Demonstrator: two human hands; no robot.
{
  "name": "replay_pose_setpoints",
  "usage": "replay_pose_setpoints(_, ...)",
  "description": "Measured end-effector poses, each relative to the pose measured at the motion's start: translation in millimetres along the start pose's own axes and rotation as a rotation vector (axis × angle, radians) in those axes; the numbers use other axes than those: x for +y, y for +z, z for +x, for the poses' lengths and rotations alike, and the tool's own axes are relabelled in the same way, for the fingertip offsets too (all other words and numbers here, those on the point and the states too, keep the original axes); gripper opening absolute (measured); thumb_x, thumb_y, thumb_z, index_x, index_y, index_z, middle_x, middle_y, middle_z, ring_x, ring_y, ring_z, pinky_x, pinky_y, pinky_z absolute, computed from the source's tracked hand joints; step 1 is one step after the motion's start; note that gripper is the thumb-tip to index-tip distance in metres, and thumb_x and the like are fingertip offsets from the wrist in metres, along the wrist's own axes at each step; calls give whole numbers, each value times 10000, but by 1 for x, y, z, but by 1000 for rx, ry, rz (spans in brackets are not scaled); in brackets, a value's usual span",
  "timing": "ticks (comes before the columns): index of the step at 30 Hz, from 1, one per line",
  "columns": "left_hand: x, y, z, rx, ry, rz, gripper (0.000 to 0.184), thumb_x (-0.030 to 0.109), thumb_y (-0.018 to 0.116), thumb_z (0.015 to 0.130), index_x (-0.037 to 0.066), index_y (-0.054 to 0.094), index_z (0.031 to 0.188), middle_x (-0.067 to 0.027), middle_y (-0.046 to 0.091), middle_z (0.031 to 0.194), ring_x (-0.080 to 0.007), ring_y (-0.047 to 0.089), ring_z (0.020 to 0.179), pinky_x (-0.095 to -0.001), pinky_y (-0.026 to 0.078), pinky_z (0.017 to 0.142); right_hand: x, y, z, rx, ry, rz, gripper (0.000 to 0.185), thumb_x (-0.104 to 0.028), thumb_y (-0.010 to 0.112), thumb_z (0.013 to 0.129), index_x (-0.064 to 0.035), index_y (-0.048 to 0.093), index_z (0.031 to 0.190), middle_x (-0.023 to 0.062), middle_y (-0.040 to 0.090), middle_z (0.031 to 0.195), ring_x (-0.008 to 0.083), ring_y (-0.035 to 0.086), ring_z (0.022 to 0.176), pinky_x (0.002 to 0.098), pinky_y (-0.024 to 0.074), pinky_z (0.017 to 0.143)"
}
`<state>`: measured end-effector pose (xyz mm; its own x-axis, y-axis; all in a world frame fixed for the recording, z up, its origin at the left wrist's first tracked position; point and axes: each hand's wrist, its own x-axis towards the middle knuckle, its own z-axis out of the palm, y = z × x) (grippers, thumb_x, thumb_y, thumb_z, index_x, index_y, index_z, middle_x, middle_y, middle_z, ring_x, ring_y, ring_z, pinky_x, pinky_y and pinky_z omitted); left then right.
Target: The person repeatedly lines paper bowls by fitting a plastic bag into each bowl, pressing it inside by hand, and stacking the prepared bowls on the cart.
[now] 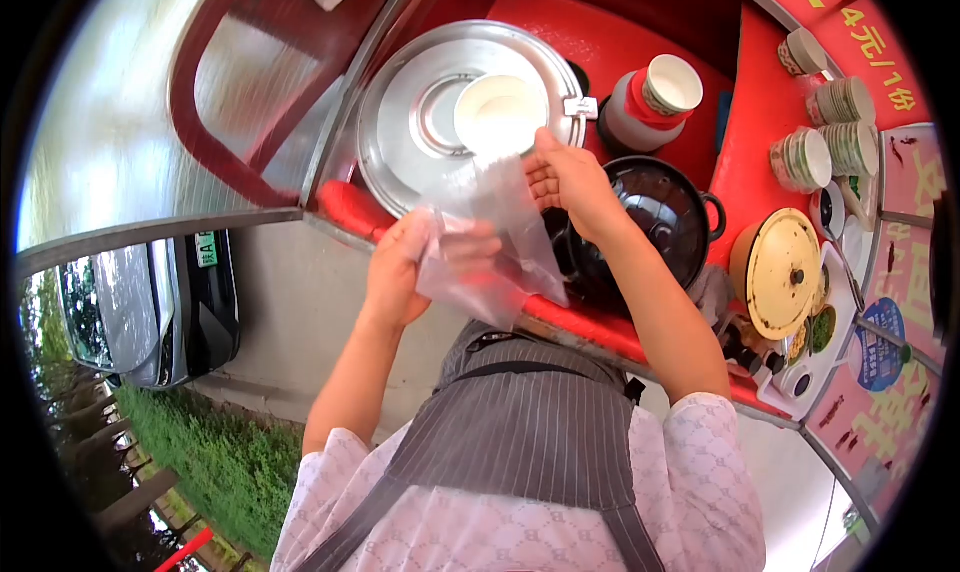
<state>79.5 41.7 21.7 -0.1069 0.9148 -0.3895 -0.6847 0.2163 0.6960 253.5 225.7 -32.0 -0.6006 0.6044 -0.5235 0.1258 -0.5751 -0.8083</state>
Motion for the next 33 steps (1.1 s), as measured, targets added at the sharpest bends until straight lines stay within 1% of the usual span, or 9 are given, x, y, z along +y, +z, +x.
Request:
replay_pose_setpoints(5,8,-30,-3,-3,6,-82,492,362,354,1080,-32,432,1365,-289,582,1313,-463,631,1130,-554,567,903,19,14,-67,-346,74,49,424,-349,646,979,52,652,1115,91,707,948,134,671,813,296,554,718)
replay_pose_setpoints(12,10,-35,-6,-95,3,-340,479,366,430,1069,-18,469,1353,-253,600,1309,-415,616,1187,-513,544,952,39,50,-94,111,-101,-32,206,-155,671,948,5,584,854,43,646,763,85,578,689,286,488,615)
replay_pose_setpoints(15,-16,-44,-13,50,115,-15,259,127,612,1004,-12,605,1222,-123,676,1182,-219,658,1075,-363,532,913,48,66,-90,369,-482,-419,252,-170,647,976,29,532,871,84,560,685,112,442,587,289,418,539)
replay_pose_setpoints(19,-17,-33,-2,181,293,85,181,121,593,1019,12,640,1155,-34,689,1073,-85,626,954,-259,494,861,46,75,-97,385,-409,-462,255,-194,649,982,13,546,875,52,558,677,87,458,568,271,423,527)
replay_pose_setpoints(21,-18,-33,4,173,346,102,159,131,594,1022,14,641,1118,-19,683,1038,-71,613,923,-246,489,830,30,79,-108,283,-129,-14,237,-202,649,983,-9,552,886,14,557,679,57,475,545,250,426,503)
replay_pose_setpoints(25,-15,-26,7,191,446,198,133,152,594,1029,23,624,1019,20,651,935,-31,559,828,-221,465,721,30,90,-115,206,-162,172,229,-218,656,982,-30,551,905,-24,554,696,39,479,509,236,413,459)
replay_pose_setpoints(28,-19,-37,9,178,487,356,137,152,589,1031,18,608,1007,26,638,912,-26,538,780,-226,454,670,30,96,-114,322,-190,59,281,-249,673,980,-43,542,841,-24,512,622,44,472,487,247,351,410)
replay_pose_setpoints(30,-13,-39,6,185,417,455,179,185,620,1010,7,599,1007,11,639,896,-47,547,777,-245,460,670,37,92,-103,438,-544,-529,291,-201,660,978,-30,531,781,98,515,620,148,526,475,329,405,448)
replay_pose_setpoints(33,1,-30,-6,82,308,857,284,250,685,948,-10,590,1012,-53,652,857,-128,602,770,-307,483,673,24,97,-108,464,-577,-866,335,-247,681,952,-46,526,734,146,524,640,253,562,512,373,422,477)
